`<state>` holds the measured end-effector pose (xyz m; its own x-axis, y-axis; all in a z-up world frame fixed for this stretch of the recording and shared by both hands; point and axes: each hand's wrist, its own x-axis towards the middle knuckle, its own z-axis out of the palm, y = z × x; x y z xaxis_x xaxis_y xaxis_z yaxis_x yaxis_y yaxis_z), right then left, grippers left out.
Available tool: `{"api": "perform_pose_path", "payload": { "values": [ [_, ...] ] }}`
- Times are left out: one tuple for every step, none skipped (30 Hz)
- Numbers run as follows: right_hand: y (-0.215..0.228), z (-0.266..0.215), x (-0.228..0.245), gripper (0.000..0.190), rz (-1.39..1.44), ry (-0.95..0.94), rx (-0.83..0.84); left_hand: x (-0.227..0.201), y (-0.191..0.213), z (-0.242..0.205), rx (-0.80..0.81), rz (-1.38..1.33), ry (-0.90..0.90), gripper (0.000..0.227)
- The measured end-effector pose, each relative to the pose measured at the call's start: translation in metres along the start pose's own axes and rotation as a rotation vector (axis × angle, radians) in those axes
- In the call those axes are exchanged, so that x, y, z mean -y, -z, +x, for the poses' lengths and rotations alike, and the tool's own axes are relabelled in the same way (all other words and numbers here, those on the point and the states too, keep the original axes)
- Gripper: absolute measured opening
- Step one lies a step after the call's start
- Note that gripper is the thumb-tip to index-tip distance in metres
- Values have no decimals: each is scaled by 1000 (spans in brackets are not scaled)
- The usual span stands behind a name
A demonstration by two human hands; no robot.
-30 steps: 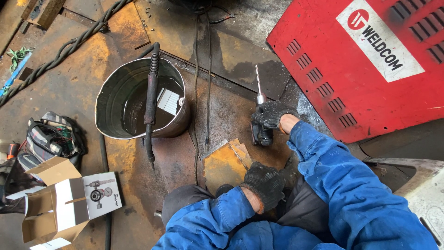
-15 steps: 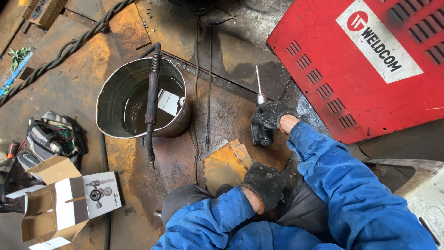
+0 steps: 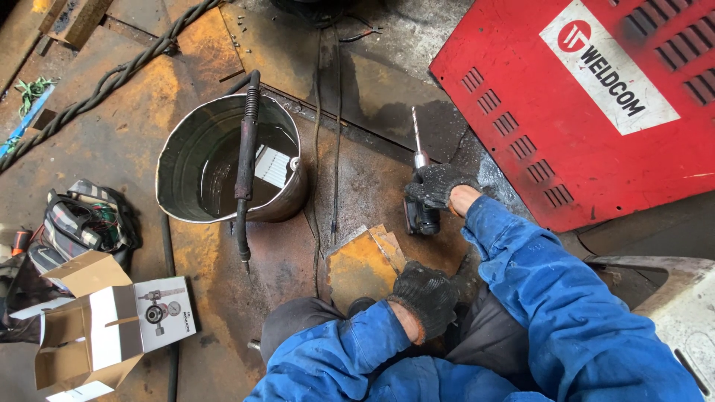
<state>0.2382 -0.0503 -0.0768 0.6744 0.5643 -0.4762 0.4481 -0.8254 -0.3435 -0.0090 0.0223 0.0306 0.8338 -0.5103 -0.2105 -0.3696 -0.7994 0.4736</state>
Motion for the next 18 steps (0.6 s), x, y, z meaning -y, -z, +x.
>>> {"api": "perform_pose_path", "payload": {
  "values": [
    [0, -1, 1, 46, 9, 4, -2, 0, -1, 0, -30, -10, -7, 31],
    [0, -2, 2, 46, 18, 9, -4, 1, -2, -1, -59, -20, -13, 31],
    [0, -1, 2, 46, 16, 11, -4, 1, -3, -1, -61, -20, -11, 31],
    [0, -1, 2, 47, 6, 15, 4, 0, -3, -1, -63, -1, -18, 31],
    [2, 0, 2, 47, -6, 20, 11, 1, -3, -1, -67, 18, -24, 30],
    [-2, 3, -2, 47, -9, 23, 10, 1, -3, 0, -72, 20, -22, 30],
    [-6, 6, -6, 48, -8, 35, -16, 1, -3, 0, -60, 29, -19, 30],
    [-10, 9, -9, 49, -7, 47, -42, 0, -3, 0, -48, 38, -16, 31],
    [-11, 10, -10, 49, -8, 52, -43, 2, -5, 1, -50, 40, -12, 31],
    [-12, 11, -11, 49, 15, 35, -35, 4, -7, 2, -64, 24, -15, 27],
    [-14, 11, -10, 50, 41, 18, -28, 5, -8, 0, -75, 9, -19, 23],
    [-22, 8, -11, 50, 43, 21, -29, 1, -6, 0, -74, 12, -16, 23],
    [-26, 7, -8, 47, 125, 12, -15, -1, -3, -1, -174, -30, -95, 19],
    [-30, 5, -4, 46, 206, 4, 0, -4, 2, -5, -273, -71, -176, 17],
    [-24, -1, -13, 46, 170, 30, -25, -8, 16, 1, -318, -47, -171, 17],
    [-13, 12, -14, 44, 146, 76, -88, -10, 29, 6, -134, -9, -89, 21],
    [-7, 30, -12, 42, 113, 127, -127, -16, 32, 13, 45, 2, 12, 26],
    [49, 48, 5, 41, 82, 180, -164, -14, 38, 19, -3, -1, 34, 26]
  ]
}}
